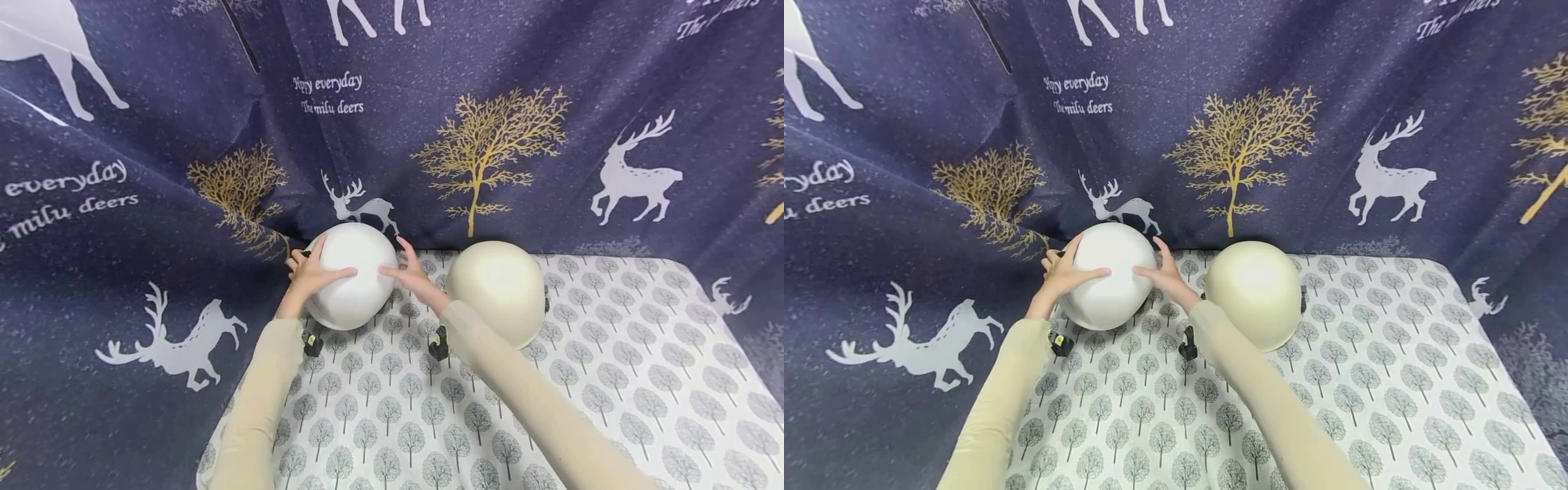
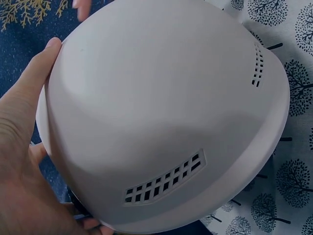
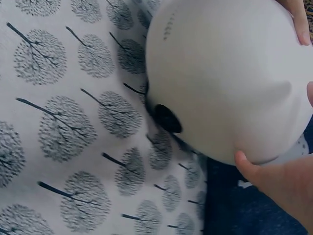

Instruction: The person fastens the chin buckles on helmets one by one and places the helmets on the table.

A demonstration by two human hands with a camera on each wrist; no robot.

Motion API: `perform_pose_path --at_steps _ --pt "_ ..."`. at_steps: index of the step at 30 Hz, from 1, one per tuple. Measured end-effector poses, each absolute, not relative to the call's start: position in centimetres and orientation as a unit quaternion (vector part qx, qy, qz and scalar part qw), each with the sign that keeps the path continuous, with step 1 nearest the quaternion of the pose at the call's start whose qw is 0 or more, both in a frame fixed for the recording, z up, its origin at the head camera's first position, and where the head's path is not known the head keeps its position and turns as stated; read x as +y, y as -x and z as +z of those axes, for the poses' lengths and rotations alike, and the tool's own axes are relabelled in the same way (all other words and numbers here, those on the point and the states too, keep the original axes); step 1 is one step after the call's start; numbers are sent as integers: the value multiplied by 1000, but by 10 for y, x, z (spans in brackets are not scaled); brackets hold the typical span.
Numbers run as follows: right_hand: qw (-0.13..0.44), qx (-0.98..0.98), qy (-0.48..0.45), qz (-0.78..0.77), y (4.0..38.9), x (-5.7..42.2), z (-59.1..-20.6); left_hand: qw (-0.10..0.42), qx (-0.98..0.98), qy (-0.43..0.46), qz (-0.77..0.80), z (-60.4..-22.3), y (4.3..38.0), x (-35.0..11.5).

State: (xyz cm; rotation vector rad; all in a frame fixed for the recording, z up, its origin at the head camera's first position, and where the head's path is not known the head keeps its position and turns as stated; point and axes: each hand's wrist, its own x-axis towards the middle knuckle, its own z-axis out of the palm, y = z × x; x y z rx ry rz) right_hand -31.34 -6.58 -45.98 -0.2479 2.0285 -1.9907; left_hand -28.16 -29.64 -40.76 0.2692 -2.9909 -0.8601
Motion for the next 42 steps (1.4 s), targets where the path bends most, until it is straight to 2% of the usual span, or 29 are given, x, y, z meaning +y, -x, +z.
perform_pose_path --at_steps 6,17,25,35,42 --pt "112 756 118 -634 321 -70 -450 18 -966 -78 -245 -406 282 -290" --pt "124 815 134 -551 323 -81 -447 43 -973 -59 -221 -407 279 -279" --pt "119 814 136 -552 319 -81 -451 59 -973 -52 -218 -413 274 -279" --pt "114 810 114 -564 316 -72 -456 119 -921 -7 -370 -414 265 -287" --pt "107 812 118 -561 315 -72 -464 133 -883 -59 -447 -424 262 -296"
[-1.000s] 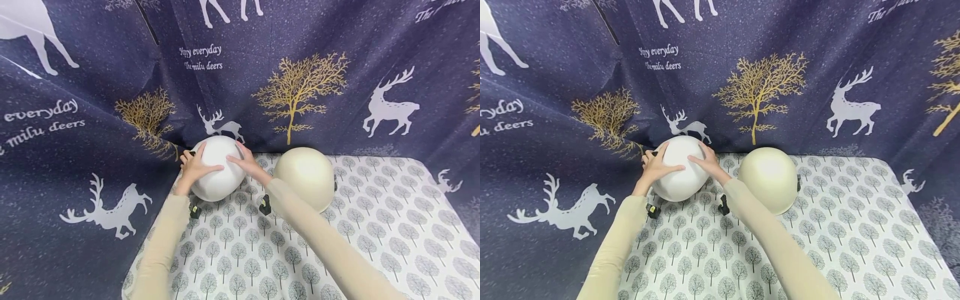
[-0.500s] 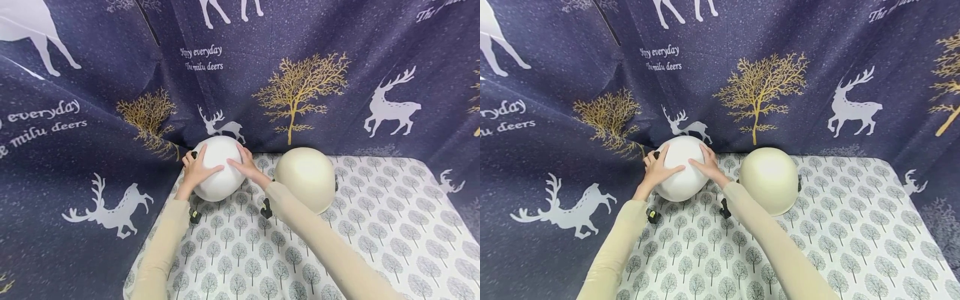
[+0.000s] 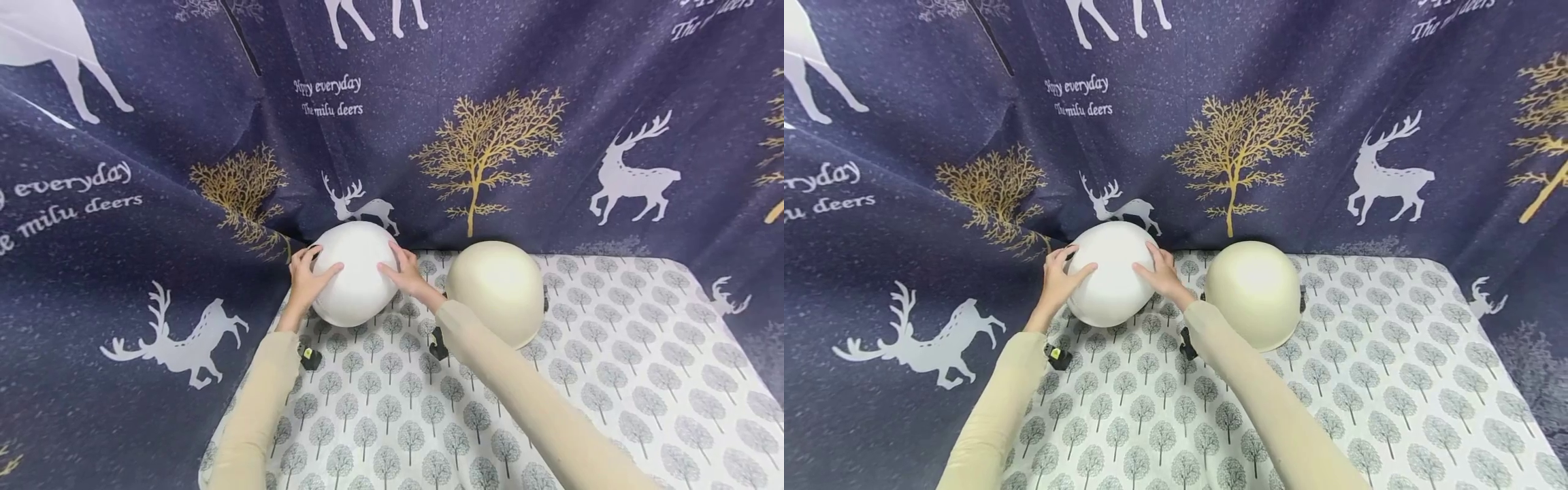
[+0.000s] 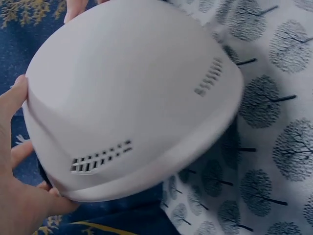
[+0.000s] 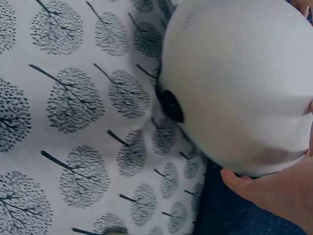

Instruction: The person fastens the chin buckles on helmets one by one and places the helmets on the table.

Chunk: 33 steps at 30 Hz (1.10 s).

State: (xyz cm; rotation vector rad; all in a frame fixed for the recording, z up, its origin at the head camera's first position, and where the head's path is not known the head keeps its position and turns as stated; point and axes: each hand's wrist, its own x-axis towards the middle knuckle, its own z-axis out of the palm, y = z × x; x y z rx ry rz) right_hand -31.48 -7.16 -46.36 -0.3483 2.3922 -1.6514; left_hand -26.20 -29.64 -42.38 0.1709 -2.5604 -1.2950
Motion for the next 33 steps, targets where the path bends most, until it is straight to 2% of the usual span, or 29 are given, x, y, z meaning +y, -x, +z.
perform_pose_path --at_steps 11,21,33 --pt "114 803 101 -577 310 -77 -467 122 -877 -94 -455 -428 258 -301" --pt "77 822 141 -547 320 -82 -445 135 -893 -41 -428 -422 257 -293" --pt "55 851 129 -506 324 -82 -435 175 -906 23 -385 -423 259 -276"
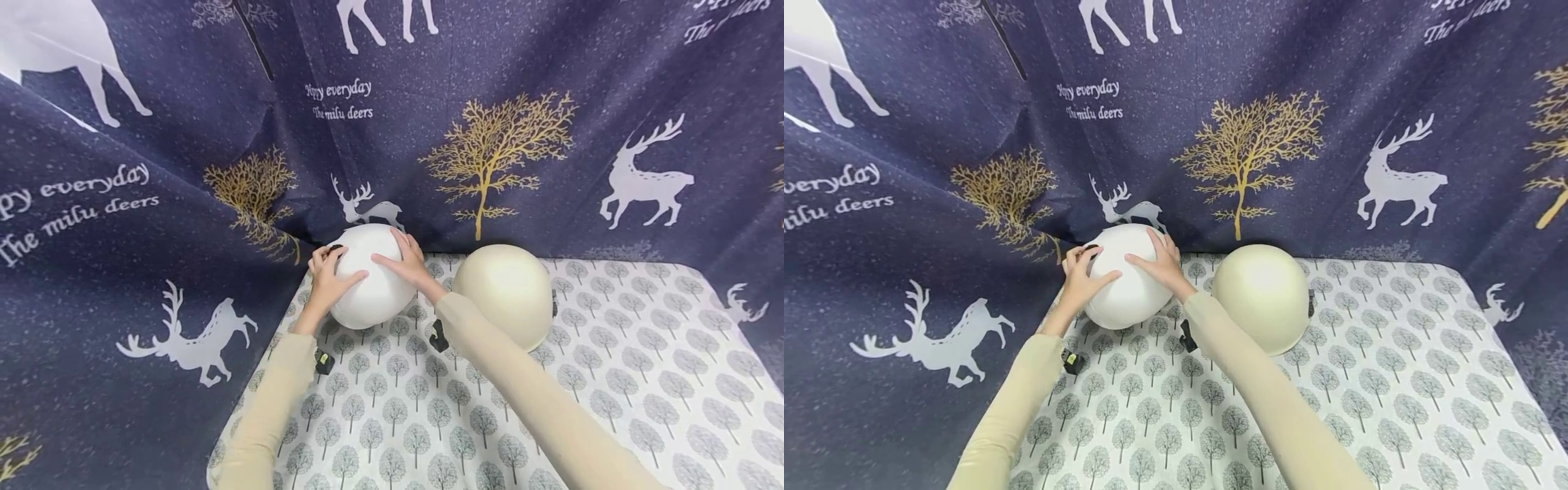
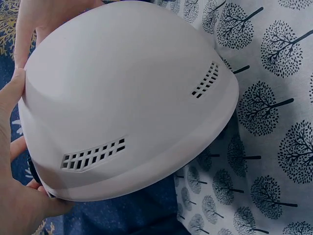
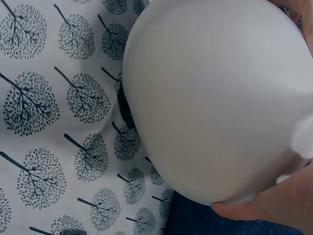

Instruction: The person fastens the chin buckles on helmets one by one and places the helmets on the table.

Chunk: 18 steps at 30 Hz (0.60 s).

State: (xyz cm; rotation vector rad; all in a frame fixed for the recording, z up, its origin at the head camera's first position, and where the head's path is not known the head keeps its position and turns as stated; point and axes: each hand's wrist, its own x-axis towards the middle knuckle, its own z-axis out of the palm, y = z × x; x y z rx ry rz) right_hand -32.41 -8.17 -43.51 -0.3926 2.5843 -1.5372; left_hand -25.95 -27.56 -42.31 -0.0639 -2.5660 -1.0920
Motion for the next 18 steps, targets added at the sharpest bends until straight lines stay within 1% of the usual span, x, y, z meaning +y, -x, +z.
perform_pose_path --at_steps 8,12,16,18 --pt "57 840 123 -525 324 -79 -441 194 -905 13 -379 -424 257 -272" --pt "68 835 120 -533 323 -77 -443 188 -904 4 -384 -425 256 -274" --pt "63 819 109 -559 323 -70 -447 180 -892 -16 -415 -426 255 -277" --pt "61 810 99 -576 324 -64 -450 167 -885 -31 -434 -427 255 -280"
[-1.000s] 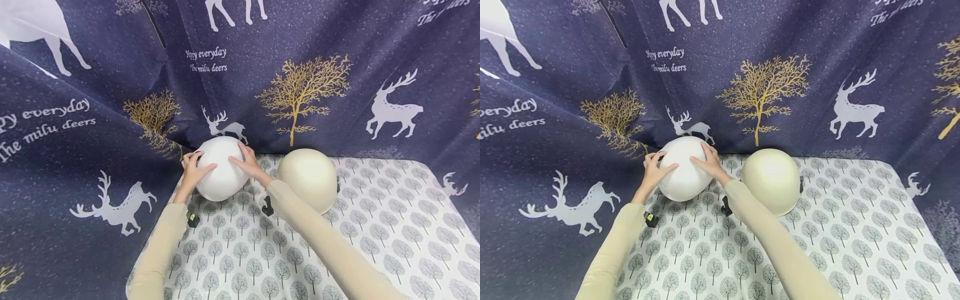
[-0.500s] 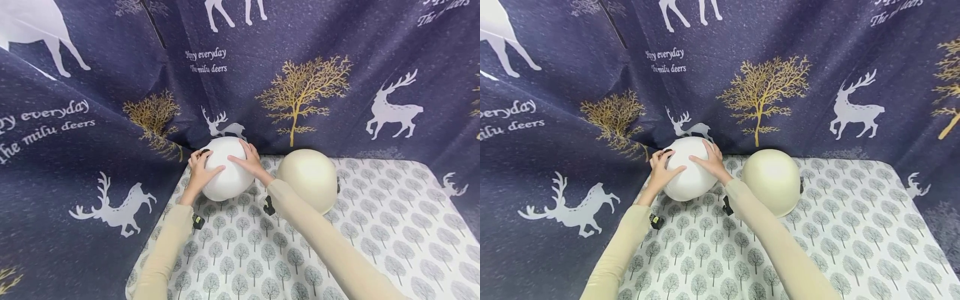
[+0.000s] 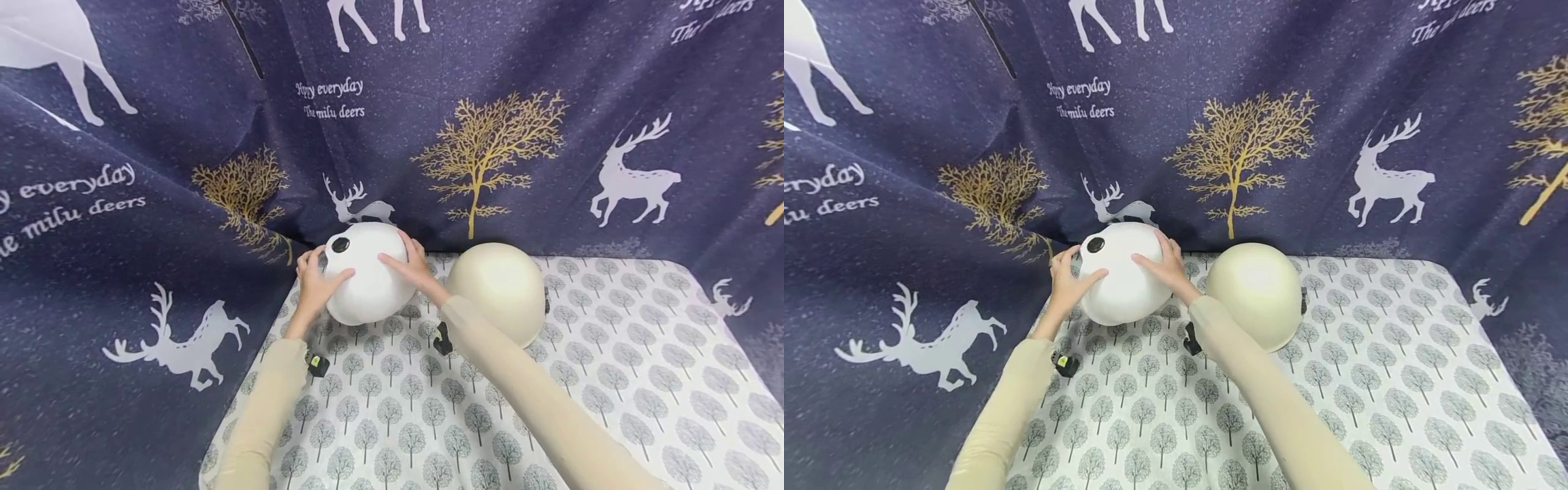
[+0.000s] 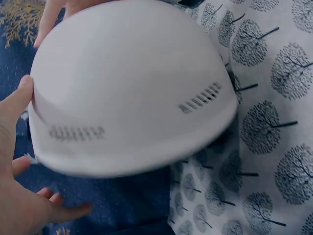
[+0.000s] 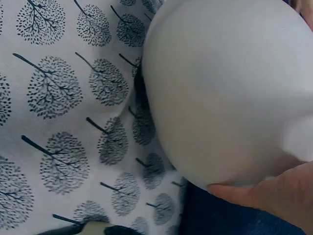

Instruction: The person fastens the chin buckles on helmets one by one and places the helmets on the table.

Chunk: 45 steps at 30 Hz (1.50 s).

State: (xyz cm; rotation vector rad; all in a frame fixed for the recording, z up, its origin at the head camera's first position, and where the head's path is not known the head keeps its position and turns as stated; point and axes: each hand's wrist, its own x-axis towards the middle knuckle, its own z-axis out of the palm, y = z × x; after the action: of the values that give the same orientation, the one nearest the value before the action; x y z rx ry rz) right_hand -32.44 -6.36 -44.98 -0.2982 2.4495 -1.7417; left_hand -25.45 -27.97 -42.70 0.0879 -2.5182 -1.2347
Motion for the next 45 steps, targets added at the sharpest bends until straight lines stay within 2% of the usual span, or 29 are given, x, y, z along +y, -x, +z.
perform_pose_path --at_steps 6,15,23,37,45 --pt "79 792 74 -601 326 -49 -457 106 -868 -33 -484 -433 252 -287" --pt "89 766 83 -631 327 -42 -470 75 -861 -13 -503 -428 257 -279" --pt "183 704 75 -682 313 -43 -483 95 -873 7 -478 -428 255 -286" --pt "172 699 76 -690 307 -43 -486 102 -872 30 -478 -427 256 -288" --pt "169 666 66 -723 303 -43 -500 78 -863 10 -499 -430 253 -290"
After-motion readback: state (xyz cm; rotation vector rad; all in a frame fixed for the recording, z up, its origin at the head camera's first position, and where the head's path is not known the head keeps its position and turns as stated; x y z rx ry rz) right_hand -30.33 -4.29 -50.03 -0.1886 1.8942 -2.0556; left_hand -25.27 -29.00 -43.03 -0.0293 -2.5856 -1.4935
